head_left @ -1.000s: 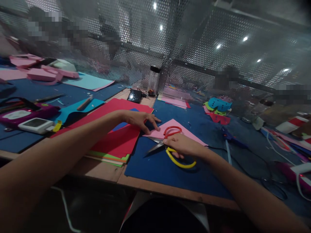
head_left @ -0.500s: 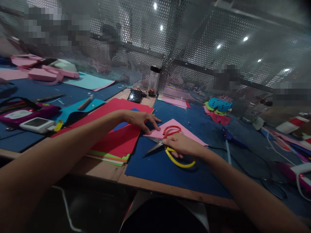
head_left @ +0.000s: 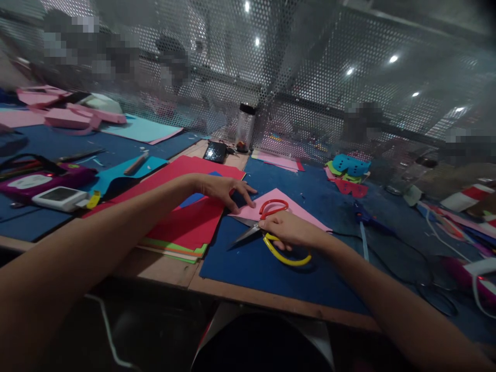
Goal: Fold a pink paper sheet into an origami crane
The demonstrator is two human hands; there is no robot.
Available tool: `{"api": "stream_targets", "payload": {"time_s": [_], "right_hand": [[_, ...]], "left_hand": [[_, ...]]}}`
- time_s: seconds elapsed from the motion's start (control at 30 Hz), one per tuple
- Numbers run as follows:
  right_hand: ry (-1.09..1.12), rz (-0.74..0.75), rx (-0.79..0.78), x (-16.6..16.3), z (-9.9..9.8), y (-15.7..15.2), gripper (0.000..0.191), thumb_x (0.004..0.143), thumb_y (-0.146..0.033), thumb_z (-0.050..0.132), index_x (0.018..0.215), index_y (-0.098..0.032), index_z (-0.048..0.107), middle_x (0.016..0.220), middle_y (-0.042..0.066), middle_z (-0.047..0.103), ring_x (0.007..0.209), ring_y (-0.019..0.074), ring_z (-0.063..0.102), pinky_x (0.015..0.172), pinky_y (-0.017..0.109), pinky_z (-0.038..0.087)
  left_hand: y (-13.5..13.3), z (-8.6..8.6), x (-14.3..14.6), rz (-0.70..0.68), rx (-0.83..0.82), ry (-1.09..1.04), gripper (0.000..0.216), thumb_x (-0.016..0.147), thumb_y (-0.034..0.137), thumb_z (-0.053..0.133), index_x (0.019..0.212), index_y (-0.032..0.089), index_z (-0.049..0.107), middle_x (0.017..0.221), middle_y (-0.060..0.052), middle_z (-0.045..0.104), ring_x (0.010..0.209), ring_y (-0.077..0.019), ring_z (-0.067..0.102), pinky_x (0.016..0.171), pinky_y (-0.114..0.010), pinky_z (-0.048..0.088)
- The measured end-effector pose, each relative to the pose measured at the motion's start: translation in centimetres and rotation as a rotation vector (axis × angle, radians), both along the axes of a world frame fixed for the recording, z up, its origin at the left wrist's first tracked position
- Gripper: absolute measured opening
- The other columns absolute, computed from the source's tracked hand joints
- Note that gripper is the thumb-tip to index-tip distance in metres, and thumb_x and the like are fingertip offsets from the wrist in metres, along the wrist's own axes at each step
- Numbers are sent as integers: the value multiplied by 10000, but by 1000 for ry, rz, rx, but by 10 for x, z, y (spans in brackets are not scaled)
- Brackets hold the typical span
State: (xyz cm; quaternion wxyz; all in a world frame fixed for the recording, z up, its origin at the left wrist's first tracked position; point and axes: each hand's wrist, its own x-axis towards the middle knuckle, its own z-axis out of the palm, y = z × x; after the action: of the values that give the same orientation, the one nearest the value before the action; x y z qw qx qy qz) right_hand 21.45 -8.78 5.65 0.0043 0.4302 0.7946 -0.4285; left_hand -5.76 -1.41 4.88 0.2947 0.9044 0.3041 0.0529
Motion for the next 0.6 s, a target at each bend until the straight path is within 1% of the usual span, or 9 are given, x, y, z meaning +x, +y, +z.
{"api": "stream_targets", "payload": {"time_s": [0.07,0.17,0.3,0.47,0.6], "right_hand": [[-3,6,1,0,0,0,413,1010,-438,460,677,-197,504,502,-23,577,378,78,494,404,193,374],[-14,4,16,-1,0,0,405,1018,-419,446,683,-197,503,505,-26,578,377,80,495,402,192,372],[-5,11,3,-2,2,-2,407,1030,-391,418,677,-200,488,500,-33,563,377,77,481,396,186,364],[-8,38,-11,0,5,-3,461,1025,-444,449,638,-196,481,478,-34,539,374,68,458,400,186,347],[8,56,-27,1,7,-4,490,1032,-436,437,609,-191,474,482,-28,536,376,65,448,410,190,355]], "left_hand": [[-2,2,1,11,-9,9,487,833,437,794,1304,348,709,1643,-34,409,1526,-306,330,1255,-490,205],[-3,4,1,-6,-20,0,478,840,422,785,1304,336,711,1636,-38,421,1520,-298,347,1249,-472,226],[-3,4,2,-13,-15,1,473,835,427,784,1296,349,712,1630,-7,431,1523,-288,341,1255,-455,217],[-1,3,2,-7,-14,7,482,835,440,782,1303,354,707,1631,-4,430,1528,-287,328,1255,-462,218],[-1,3,1,-11,-17,3,480,835,425,787,1303,350,709,1627,-19,435,1532,-295,324,1254,-481,222]]}}
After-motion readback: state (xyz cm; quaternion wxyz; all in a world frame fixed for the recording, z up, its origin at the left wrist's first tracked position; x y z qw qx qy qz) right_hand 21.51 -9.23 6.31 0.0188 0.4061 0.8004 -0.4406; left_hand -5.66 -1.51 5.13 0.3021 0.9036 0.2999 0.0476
